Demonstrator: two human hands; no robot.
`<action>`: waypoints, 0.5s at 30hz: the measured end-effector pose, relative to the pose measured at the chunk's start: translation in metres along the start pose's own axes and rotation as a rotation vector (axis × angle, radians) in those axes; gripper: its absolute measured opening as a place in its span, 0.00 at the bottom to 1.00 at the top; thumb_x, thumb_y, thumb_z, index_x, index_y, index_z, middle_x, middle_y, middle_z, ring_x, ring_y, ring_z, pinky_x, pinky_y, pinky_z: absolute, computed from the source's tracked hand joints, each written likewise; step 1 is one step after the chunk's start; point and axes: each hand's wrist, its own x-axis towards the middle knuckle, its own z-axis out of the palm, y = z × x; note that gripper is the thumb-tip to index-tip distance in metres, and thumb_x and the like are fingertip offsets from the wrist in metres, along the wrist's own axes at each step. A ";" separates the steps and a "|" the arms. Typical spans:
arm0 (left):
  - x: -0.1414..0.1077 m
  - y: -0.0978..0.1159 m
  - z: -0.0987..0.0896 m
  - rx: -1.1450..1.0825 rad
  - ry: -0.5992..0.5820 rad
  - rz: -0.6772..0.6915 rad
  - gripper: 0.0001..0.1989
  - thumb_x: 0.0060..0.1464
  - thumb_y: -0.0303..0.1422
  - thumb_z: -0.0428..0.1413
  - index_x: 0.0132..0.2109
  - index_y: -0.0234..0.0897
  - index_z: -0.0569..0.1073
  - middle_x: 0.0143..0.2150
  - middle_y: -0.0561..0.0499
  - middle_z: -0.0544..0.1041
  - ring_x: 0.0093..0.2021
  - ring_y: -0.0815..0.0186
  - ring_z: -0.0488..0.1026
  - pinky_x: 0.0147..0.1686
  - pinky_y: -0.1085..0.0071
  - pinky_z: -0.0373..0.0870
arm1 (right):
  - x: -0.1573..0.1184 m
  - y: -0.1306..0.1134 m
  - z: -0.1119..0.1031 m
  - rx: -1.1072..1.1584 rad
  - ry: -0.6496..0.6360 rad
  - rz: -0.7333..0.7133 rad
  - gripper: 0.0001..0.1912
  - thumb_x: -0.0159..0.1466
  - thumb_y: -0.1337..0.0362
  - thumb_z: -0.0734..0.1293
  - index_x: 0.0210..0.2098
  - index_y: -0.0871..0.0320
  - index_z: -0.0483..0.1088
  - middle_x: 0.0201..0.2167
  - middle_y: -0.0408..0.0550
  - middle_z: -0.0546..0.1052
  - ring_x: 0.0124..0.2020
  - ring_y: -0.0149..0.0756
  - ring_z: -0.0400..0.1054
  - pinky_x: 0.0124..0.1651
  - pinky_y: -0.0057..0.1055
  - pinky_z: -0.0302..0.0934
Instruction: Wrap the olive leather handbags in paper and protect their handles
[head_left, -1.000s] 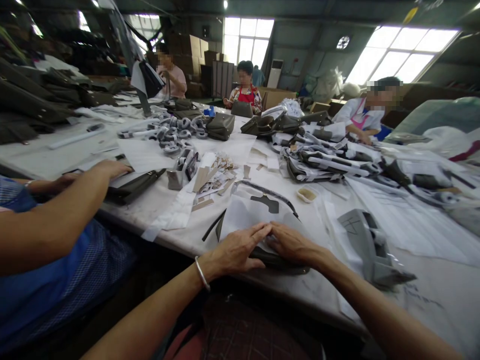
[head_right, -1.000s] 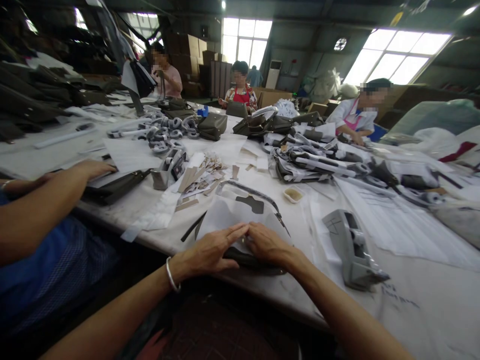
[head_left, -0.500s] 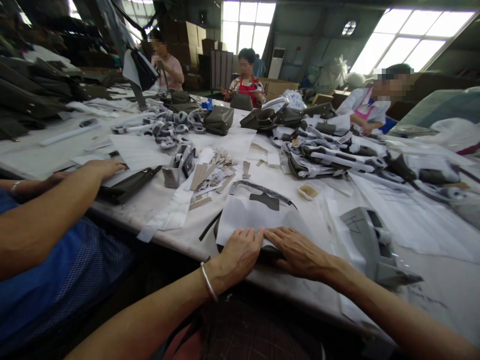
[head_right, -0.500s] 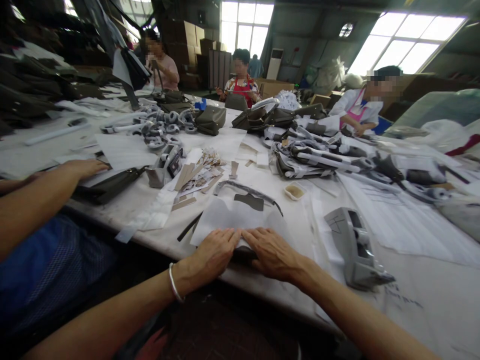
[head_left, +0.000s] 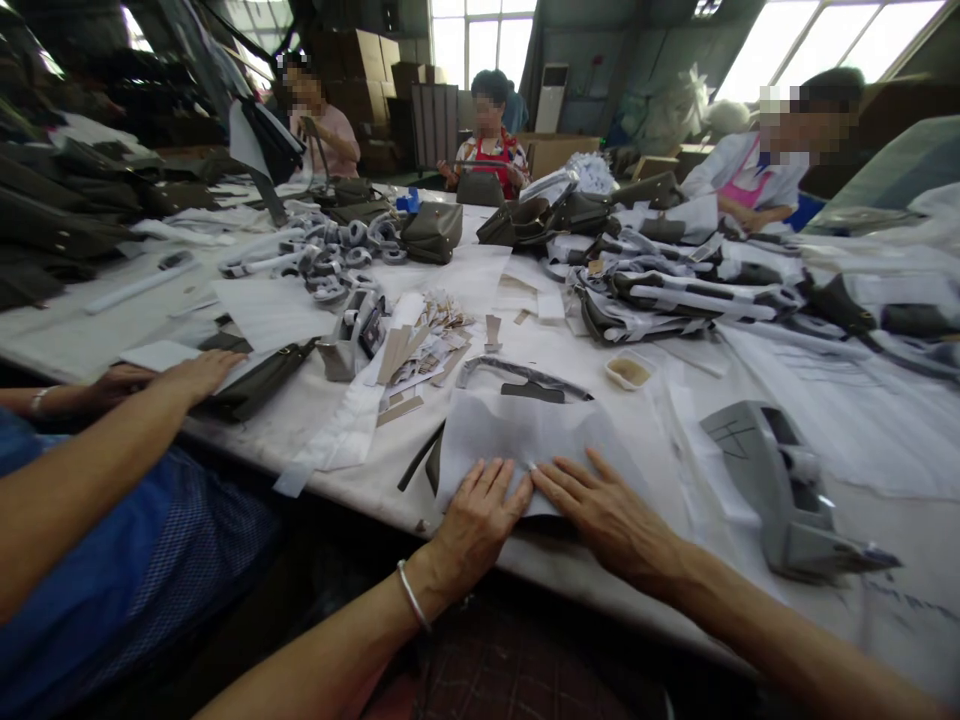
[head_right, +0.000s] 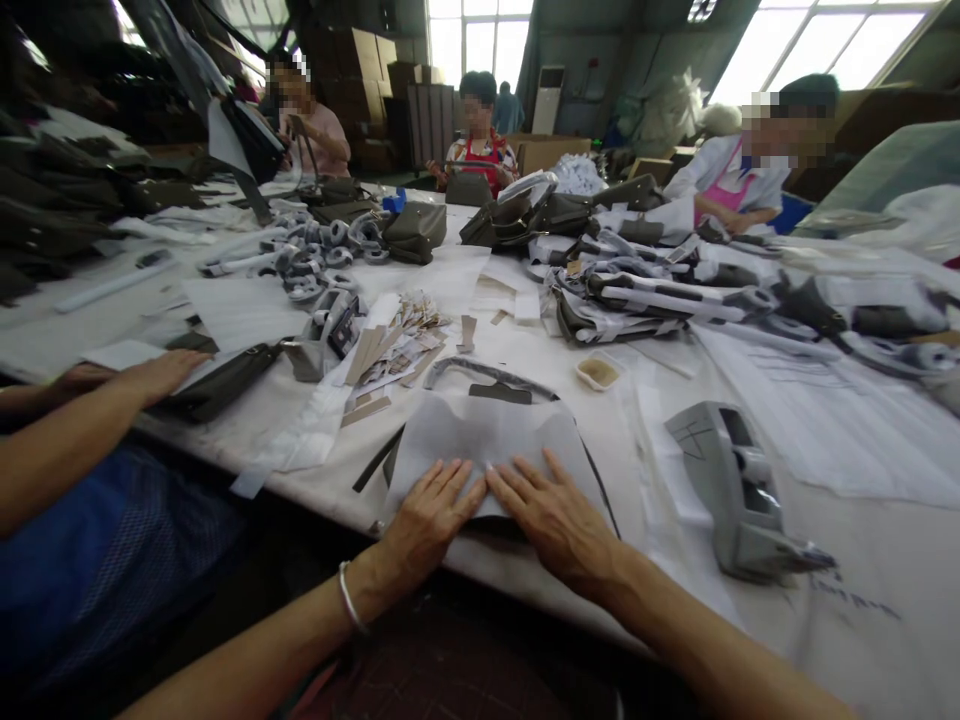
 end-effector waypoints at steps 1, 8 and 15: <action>0.000 -0.001 -0.001 -0.003 -0.010 0.000 0.25 0.64 0.24 0.42 0.67 0.36 0.59 0.62 0.40 0.69 0.62 0.56 0.67 0.62 0.56 0.62 | -0.001 0.004 -0.010 -0.002 -0.040 -0.003 0.36 0.60 0.80 0.56 0.67 0.57 0.56 0.61 0.57 0.70 0.61 0.52 0.64 0.63 0.63 0.54; 0.010 -0.003 -0.022 -0.026 -0.163 0.027 0.25 0.65 0.25 0.44 0.68 0.38 0.57 0.61 0.38 0.70 0.61 0.54 0.67 0.62 0.50 0.61 | -0.018 0.032 -0.010 0.092 -0.080 -0.129 0.38 0.61 0.80 0.56 0.69 0.52 0.52 0.65 0.53 0.66 0.66 0.45 0.59 0.67 0.52 0.54; 0.018 -0.010 -0.034 -0.055 -0.279 0.078 0.33 0.64 0.31 0.52 0.71 0.49 0.48 0.64 0.39 0.65 0.63 0.46 0.64 0.59 0.40 0.59 | -0.032 0.033 0.018 0.164 0.002 -0.030 0.33 0.66 0.73 0.58 0.69 0.51 0.52 0.67 0.52 0.62 0.69 0.47 0.52 0.68 0.57 0.48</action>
